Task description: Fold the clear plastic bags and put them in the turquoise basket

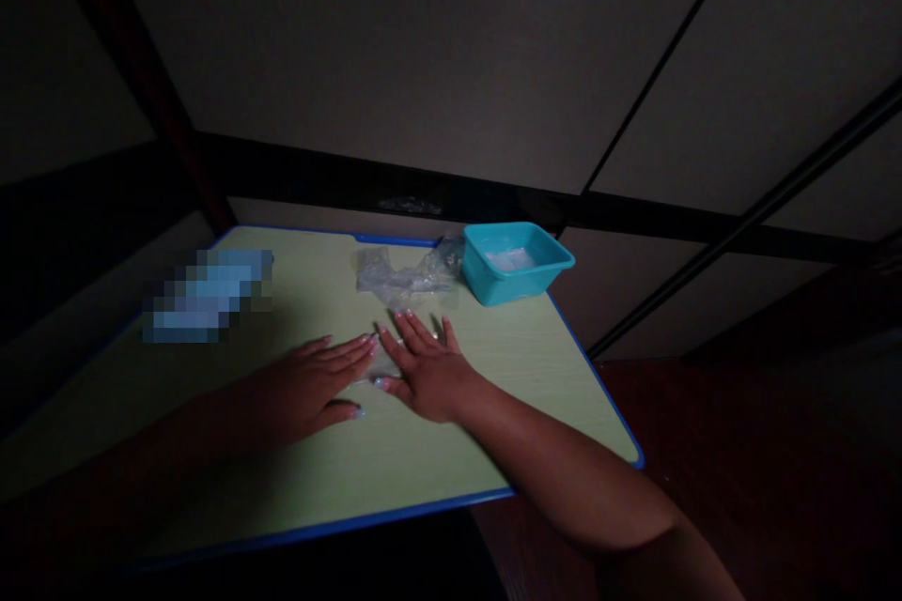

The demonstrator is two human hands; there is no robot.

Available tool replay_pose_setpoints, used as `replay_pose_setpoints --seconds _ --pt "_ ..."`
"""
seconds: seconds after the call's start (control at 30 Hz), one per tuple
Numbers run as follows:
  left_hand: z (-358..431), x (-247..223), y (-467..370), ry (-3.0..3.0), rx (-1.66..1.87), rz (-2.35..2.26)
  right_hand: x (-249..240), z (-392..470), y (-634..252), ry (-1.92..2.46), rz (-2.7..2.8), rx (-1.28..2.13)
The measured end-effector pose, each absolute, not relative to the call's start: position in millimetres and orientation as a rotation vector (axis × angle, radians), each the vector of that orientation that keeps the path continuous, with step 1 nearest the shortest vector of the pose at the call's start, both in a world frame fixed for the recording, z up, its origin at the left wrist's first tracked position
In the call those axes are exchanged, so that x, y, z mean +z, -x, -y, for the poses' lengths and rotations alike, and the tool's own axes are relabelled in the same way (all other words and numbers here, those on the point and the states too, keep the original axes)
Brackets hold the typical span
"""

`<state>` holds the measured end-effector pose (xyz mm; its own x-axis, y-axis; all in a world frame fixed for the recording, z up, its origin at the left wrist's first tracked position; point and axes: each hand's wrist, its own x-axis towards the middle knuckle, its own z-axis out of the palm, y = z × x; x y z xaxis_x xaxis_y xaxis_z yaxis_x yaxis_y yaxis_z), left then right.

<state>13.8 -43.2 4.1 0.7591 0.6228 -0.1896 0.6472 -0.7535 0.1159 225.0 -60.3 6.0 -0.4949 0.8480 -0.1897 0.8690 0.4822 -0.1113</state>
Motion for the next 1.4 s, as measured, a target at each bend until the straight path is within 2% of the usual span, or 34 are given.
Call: replay_pose_setpoints --seconds 0.27,0.73,1.4 --pt "56.2 5.4 -26.5 -2.8 -0.031 -0.965 5.9 61.5 -221.7 -1.57 -2.562 -0.444" --pt "58.7 1.4 -42.6 -2.654 0.117 -0.844 -5.3 59.6 -207.1 -1.727 -2.433 -0.276" --pt "54.3 -8.4 -44.3 -2.594 0.059 -1.206 -4.2 62.1 -204.5 -1.781 -2.419 -0.299"
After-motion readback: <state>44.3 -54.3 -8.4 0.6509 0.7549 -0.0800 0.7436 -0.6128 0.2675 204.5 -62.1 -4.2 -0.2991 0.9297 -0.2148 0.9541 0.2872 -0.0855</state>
